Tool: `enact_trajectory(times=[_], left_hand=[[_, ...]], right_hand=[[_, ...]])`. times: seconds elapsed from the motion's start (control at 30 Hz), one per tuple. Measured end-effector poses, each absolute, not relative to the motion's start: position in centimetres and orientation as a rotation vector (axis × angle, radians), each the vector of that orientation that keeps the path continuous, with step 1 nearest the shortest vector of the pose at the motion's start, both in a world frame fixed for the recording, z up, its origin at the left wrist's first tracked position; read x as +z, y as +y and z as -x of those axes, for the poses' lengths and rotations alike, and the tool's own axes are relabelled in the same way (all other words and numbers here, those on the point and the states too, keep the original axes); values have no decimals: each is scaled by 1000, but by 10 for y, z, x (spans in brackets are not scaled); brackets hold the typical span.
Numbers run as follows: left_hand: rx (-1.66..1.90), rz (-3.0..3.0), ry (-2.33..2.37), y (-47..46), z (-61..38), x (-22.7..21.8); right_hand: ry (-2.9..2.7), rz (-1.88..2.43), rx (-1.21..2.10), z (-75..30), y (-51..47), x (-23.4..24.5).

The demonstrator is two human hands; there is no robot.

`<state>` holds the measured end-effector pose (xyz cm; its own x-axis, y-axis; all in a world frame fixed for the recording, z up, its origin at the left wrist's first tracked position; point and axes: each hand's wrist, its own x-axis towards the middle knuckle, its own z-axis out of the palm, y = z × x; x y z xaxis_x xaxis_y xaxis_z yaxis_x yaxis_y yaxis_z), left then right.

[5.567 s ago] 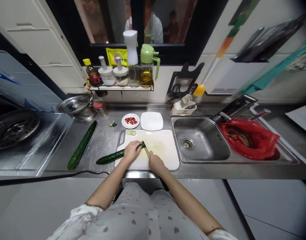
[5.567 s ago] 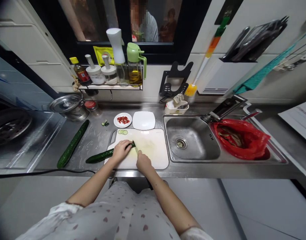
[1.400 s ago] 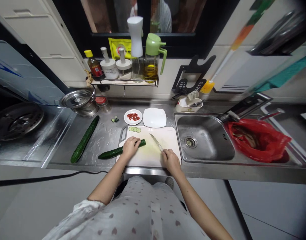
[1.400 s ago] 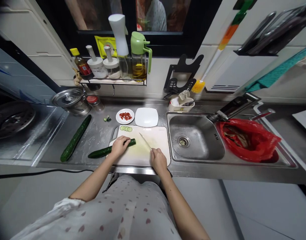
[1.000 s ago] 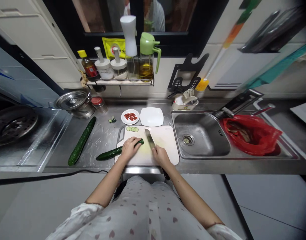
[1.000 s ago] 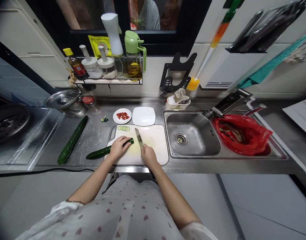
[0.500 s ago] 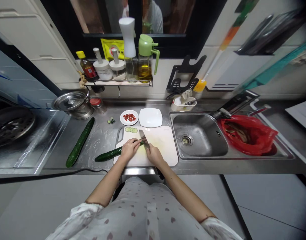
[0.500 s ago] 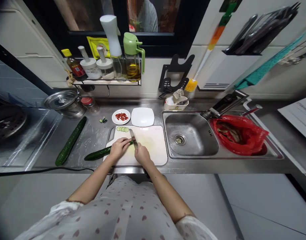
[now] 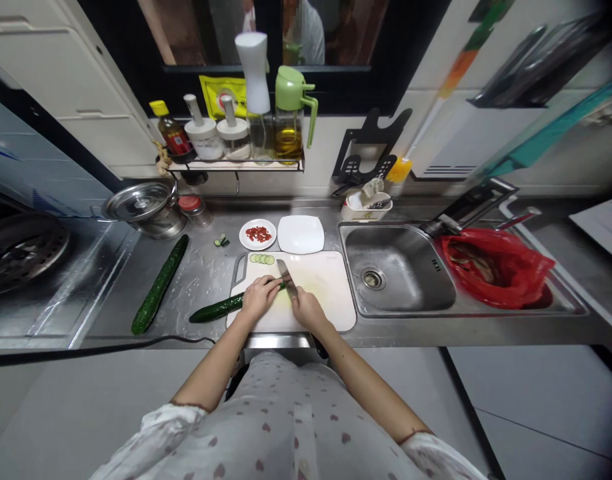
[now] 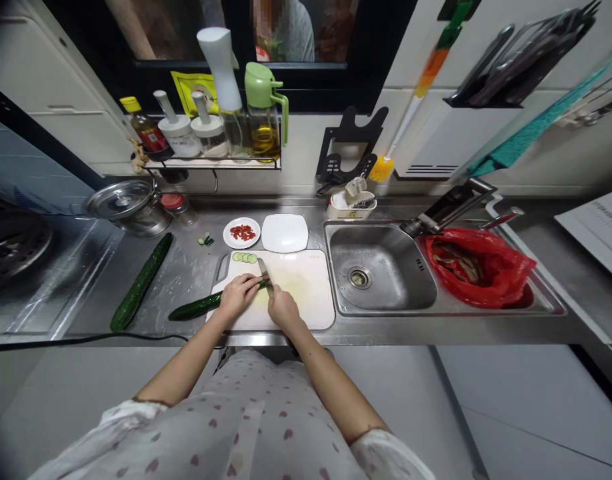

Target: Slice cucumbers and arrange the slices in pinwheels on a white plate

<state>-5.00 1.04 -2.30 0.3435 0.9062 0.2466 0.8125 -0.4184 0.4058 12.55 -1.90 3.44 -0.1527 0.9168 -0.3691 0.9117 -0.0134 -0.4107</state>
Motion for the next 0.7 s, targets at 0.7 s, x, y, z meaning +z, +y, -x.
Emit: enact_trajectory(times=[0.7], left_hand=[[628, -2385, 1566, 11, 50, -22]], right_hand=[[-2255, 2117, 1060, -128, -38, 56]])
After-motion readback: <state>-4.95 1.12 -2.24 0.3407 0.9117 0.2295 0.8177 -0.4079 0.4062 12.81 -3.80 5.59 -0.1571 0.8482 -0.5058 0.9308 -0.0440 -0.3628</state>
